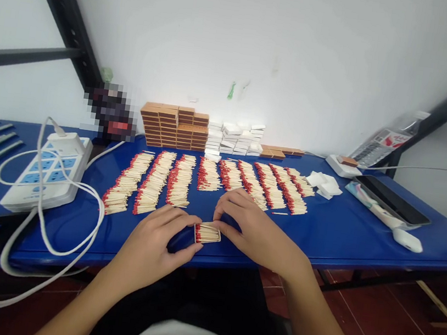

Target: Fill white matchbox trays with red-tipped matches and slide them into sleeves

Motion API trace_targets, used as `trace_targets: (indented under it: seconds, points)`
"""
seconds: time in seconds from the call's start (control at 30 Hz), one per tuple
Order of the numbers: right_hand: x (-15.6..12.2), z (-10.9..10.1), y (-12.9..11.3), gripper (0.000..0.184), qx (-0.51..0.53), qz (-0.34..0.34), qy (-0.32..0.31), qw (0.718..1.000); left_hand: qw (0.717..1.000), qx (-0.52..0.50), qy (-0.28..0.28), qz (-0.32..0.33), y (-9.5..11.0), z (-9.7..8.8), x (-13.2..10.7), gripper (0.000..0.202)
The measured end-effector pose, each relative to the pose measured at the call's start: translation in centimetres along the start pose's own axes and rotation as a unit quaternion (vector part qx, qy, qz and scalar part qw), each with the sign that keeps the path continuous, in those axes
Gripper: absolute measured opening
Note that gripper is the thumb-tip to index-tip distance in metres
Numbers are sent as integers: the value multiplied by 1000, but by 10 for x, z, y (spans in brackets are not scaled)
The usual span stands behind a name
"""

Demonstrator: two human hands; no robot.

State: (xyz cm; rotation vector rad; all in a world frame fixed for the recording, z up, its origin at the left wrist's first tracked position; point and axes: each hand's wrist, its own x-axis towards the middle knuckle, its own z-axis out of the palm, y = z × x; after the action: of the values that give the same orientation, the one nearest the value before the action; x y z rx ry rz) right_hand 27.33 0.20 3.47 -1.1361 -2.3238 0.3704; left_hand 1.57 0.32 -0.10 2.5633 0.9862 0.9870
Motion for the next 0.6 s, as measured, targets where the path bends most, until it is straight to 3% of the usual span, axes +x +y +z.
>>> trace_targets:
  seconds: [0.2, 0.6]
  points:
    - [-2, 0, 4, 7, -6, 32, -11, 999, 1000, -4, -3, 8, 0, -1, 0, 26]
    - [0, 3, -2, 10, -7, 28, -21, 999, 1000, -6, 1, 15, 0, 0, 0, 22]
